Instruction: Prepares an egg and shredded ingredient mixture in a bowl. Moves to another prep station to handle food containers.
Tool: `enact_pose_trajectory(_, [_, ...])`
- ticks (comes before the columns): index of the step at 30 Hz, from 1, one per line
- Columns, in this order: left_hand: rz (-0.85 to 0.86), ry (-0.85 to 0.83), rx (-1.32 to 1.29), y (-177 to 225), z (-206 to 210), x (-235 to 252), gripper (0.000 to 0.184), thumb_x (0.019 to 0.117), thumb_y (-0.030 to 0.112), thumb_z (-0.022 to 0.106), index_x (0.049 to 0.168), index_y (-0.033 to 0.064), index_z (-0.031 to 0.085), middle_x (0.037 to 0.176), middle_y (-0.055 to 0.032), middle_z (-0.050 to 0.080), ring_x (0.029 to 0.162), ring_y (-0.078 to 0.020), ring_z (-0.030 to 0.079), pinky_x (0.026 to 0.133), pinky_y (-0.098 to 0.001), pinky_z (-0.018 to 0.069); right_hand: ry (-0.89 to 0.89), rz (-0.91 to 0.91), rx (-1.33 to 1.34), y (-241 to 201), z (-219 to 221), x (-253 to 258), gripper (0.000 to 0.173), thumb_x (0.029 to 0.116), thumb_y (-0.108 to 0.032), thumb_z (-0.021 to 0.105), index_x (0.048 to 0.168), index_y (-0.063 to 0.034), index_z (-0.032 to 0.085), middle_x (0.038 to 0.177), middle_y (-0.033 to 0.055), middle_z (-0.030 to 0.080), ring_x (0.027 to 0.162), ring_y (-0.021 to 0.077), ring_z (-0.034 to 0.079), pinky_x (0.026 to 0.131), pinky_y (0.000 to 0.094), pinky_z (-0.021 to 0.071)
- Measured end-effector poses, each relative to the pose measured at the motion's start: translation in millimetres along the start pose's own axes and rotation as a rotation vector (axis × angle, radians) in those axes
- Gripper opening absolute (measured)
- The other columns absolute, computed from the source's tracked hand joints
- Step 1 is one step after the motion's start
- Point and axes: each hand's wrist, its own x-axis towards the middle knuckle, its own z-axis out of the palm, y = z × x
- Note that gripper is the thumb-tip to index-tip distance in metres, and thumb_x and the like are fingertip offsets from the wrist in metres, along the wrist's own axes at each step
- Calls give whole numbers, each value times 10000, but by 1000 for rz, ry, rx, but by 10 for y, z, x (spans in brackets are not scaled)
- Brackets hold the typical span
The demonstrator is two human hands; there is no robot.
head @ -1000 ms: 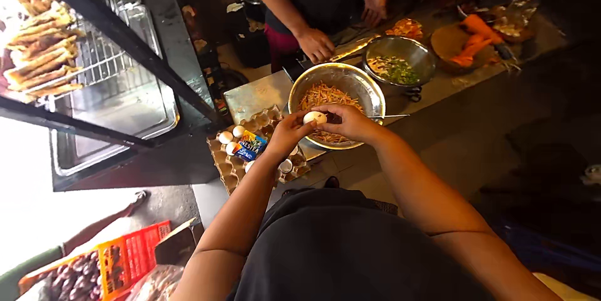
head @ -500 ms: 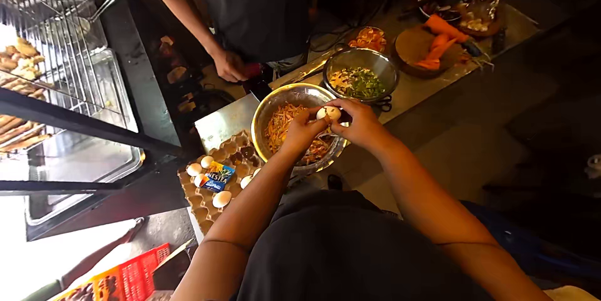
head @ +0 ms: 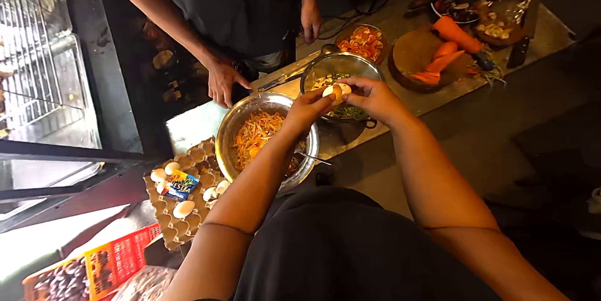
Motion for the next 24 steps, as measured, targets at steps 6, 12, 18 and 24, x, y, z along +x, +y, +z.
enact_pose_trajectory(6, [-42,-22,172,92,26,546,441,1040,149,586,1455,23,507,1316,-148,620,1059,-185,679,903,-343,580,45,-154,-380,176,-356,301,454,941,-96,710,1390,-93,640,1349,162,640,1172,241,662,1013,391,554])
enact_pose_trajectory(12, [149,2,461,100,-33,600,548,972,150,687,1475,30,506,1390,-152,606,1164,-159,655,1011,-328,533,38,-439,-670,136,-576,331,416,947,-28,651,1362,-61,649,1381,188,612,1247,328,624,1064,460,519])
enact_pose_trajectory(18, [288,40,455,219,46,414,571,938,100,712,1463,38,496,1380,-144,598,1172,-164,647,997,-318,545,217,-658,-754,-115,-697,209,378,996,-31,585,1370,-51,631,1396,209,594,1234,335,623,1052,428,521])
enact_pose_trajectory(24, [371,95,294,258,109,212,527,958,60,666,1451,26,482,1381,-158,563,1110,-171,659,938,-309,572,219,-190,144,27,-457,168,483,963,-46,644,1425,4,513,1372,150,590,1143,182,669,960,315,594])
